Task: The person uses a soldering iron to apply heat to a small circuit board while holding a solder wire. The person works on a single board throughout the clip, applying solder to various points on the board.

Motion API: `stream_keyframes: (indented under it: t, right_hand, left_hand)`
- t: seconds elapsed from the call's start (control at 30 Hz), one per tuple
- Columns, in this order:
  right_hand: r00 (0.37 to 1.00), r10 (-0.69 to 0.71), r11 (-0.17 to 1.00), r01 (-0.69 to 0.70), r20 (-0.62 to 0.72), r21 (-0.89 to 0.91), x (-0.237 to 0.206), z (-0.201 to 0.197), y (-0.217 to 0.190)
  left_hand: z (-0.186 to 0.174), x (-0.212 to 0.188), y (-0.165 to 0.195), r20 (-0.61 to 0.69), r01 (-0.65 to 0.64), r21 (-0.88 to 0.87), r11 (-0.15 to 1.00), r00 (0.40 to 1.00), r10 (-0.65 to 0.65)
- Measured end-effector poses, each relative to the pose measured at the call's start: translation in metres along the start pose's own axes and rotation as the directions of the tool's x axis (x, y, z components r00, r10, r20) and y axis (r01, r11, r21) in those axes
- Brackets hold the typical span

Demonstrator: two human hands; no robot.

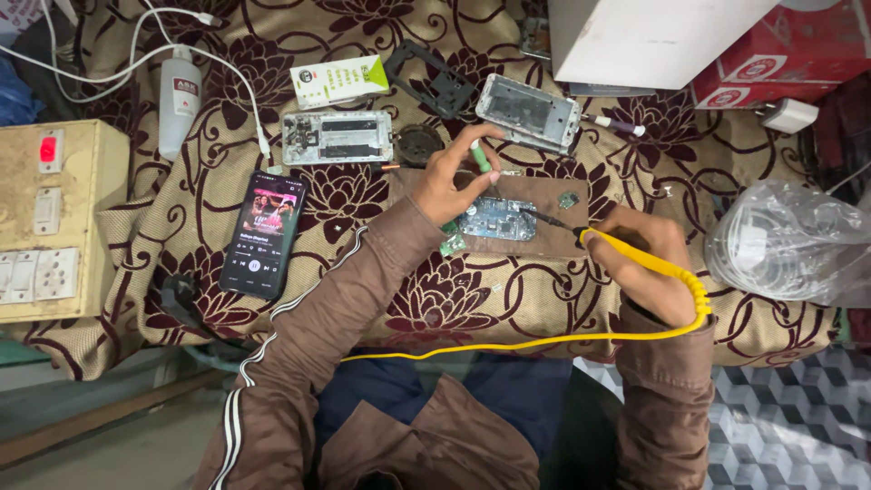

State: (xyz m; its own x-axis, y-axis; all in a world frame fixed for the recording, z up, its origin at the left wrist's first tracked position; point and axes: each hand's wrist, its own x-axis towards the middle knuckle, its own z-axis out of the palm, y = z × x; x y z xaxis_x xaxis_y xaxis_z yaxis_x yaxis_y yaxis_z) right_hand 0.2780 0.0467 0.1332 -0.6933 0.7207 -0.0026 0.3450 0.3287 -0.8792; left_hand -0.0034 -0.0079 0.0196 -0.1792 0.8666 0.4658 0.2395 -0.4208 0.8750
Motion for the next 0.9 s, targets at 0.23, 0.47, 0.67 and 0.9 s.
stream_keyframes:
  t: [0.23, 0.47, 0.67, 0.9]
  right_hand:
    - [1.0, -0.012, 0.999, 0.011, 0.019, 0.033, -0.002, -0.001, -0.007]
    - [0.999, 0.023, 1.0, -0.022, -0.027, 0.011, -0.001, 0.002, 0.001]
    - [0.995, 0.02, 0.999, -0.024, -0.095, -0.047, 0.004, 0.006, 0.002]
    - [0.977, 0.096, 0.995, -0.089, -0.192, 0.048, -0.004, 0.009, -0.001]
  left_hand:
    - [0.0, 0.001, -0.003, 0.001, -0.005, 0.004, 1.0, 1.0, 0.005]
    - [-0.001, 0.0, -0.004, 0.004, -0.014, 0.027, 1.0, 1.0, 0.013]
    - [0.0, 0.0, 0.0, 0.002, -0.008, 0.013, 1.0, 1.0, 0.008]
    - [0.001, 0.001, -0.001, -0.002, -0.003, 0.017, 1.0, 1.0, 0.003]
